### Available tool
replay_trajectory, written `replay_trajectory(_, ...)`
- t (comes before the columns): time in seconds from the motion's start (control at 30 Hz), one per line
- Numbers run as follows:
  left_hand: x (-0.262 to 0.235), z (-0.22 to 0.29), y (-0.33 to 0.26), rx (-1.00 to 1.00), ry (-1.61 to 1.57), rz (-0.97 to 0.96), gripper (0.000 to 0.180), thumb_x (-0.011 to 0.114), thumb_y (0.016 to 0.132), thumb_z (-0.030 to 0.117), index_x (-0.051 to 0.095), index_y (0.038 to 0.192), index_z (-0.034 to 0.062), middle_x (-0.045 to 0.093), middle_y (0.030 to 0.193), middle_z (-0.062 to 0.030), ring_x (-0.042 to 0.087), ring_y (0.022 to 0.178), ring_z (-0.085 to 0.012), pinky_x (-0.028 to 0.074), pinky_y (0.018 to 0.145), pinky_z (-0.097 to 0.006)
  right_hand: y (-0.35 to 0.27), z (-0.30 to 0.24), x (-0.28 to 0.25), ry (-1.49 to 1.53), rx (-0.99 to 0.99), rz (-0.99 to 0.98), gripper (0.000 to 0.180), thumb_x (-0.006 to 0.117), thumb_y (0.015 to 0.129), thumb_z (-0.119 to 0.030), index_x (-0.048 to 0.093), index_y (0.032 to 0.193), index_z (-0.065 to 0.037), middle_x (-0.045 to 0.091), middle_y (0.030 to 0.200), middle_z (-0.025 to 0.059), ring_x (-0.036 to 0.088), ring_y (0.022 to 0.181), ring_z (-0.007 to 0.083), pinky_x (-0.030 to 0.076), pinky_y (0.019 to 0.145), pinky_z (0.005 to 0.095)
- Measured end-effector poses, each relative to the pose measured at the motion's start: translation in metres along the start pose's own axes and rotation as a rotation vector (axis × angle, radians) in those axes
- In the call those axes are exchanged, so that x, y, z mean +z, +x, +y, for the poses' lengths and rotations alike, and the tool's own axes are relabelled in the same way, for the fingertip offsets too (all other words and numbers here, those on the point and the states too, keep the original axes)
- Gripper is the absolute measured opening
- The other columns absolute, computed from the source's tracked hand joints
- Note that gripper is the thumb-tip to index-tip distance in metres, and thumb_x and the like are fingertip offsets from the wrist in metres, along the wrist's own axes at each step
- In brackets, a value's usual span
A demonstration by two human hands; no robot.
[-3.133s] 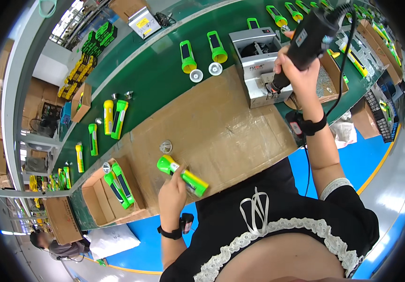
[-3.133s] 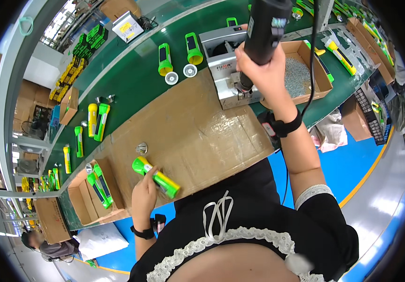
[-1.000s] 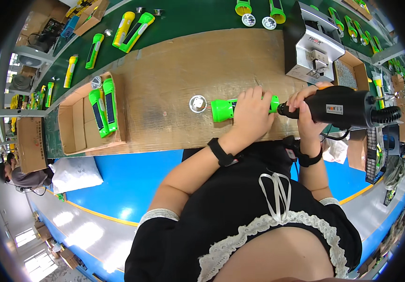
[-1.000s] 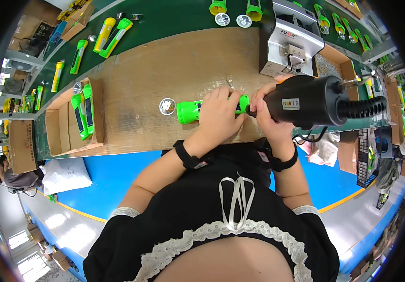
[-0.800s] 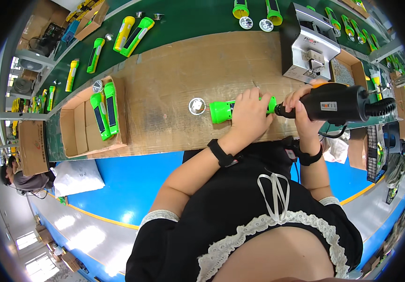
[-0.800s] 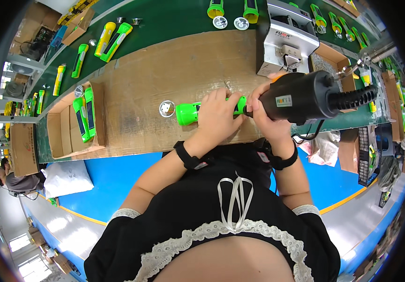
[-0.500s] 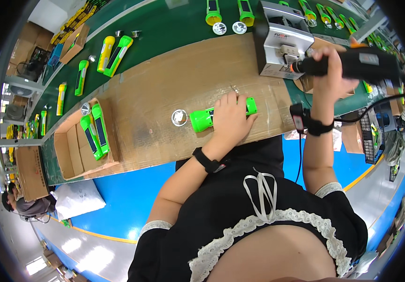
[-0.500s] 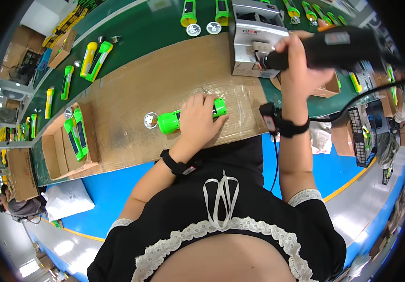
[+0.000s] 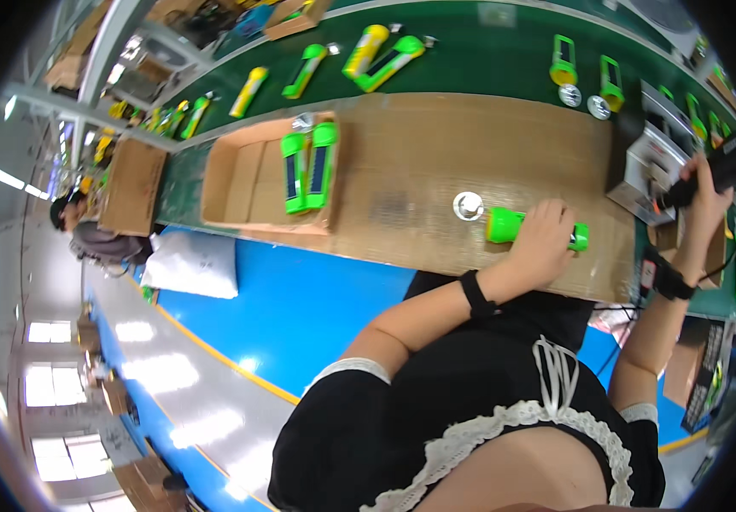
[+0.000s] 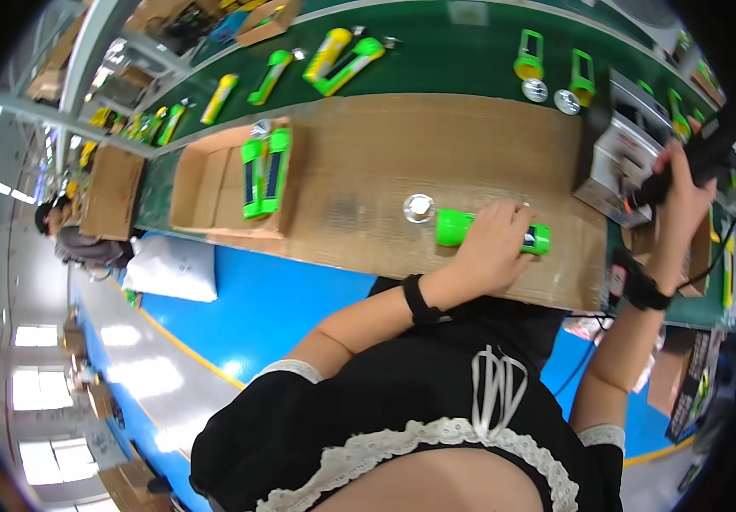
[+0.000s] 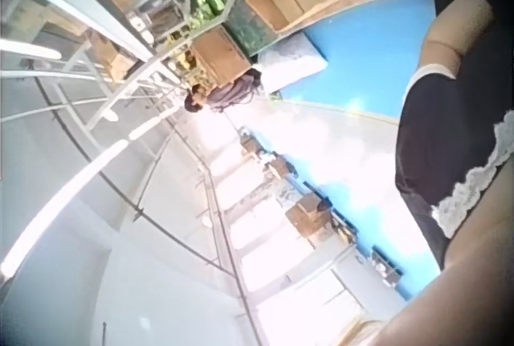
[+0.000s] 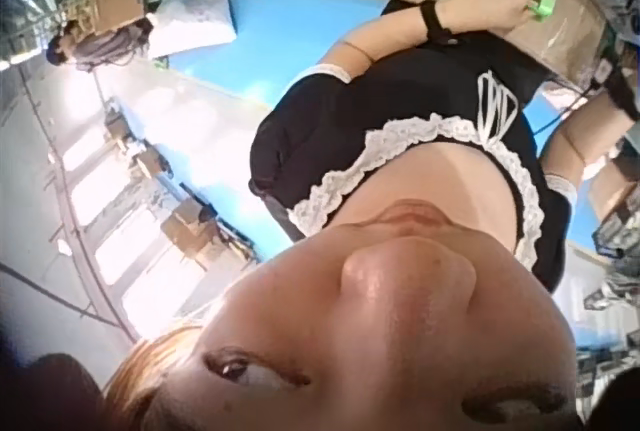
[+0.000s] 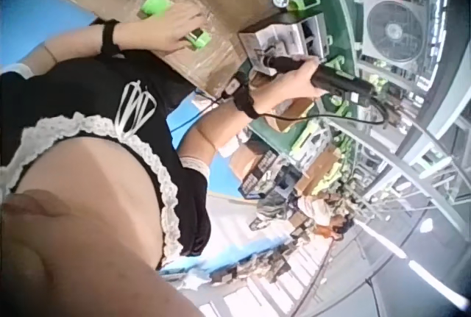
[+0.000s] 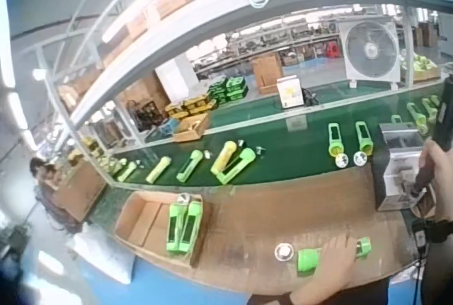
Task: The recorder uses an electric screwdriver to assemble components of handheld flashlights on a factory line.
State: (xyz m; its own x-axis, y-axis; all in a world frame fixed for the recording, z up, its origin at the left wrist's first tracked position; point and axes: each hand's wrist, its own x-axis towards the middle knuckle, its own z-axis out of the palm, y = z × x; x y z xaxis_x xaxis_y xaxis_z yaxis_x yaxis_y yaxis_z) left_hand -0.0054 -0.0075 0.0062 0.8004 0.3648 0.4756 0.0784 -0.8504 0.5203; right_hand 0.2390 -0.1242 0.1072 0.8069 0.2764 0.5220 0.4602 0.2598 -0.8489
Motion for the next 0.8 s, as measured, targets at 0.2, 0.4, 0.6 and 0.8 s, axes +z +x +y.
replay_trajectory(0.2, -0.033, -0.021, -0.01, -0.073, 0.042, -0.086, 0.048, 0.077, 0.063, 0.023, 0.057, 0.103, 0.0057, 0.053, 0.095, -0.0133, 0.052, 0.092, -0.0322, 0.041, 0.078, -0.042, -0.052, 0.0, 0.012, 0.411, 0.056, -0.25, 0.053, 0.056, 0.082, -0.003, 0.033, 0.129, 0.003, 0.048, 0.072, 0.008, 0.049, 0.06, 0.0165, 0.042, 0.061, 0.0305)
replay_trajectory(0.4, -0.033, -0.019, -0.018, -0.033, 0.135, -0.038, 0.045, 0.076, 0.065, 0.026, 0.059, 0.104, 0.0082, 0.055, 0.094, -0.0126, 0.054, 0.09, -0.0312, 0.041, 0.077, -0.041, -0.1, -0.029, 0.058, 0.418, 0.019, -0.152, 0.017, 0.055, 0.082, 0.0, 0.051, 0.096, 0.008, 0.056, 0.072, 0.0112, 0.056, 0.06, 0.0189, 0.046, 0.058, 0.0305)
replay_trajectory(0.6, -0.035, -0.018, -0.02, -0.016, 0.169, -0.042, 0.044, 0.075, 0.067, 0.024, 0.061, 0.105, 0.0092, 0.055, 0.096, -0.0098, 0.053, 0.091, -0.0284, 0.04, 0.078, -0.04, -0.099, -0.038, 0.073, 0.329, -0.043, -0.244, 0.047, 0.054, 0.082, -0.004, 0.035, 0.124, 0.0, 0.05, 0.072, 0.0106, 0.052, 0.059, 0.0192, 0.046, 0.06, 0.0337)
replay_trajectory(0.8, -0.029, -0.017, -0.019, -0.019, 0.157, -0.031, 0.043, 0.075, 0.066, 0.023, 0.062, 0.105, 0.0094, 0.054, 0.095, -0.0087, 0.052, 0.09, -0.0274, 0.039, 0.077, -0.039, -0.099, -0.037, 0.07, 0.314, -0.025, -0.236, 0.046, 0.054, 0.082, -0.003, 0.036, 0.123, 0.001, 0.05, 0.071, 0.0105, 0.052, 0.058, 0.0185, 0.046, 0.06, 0.0336)
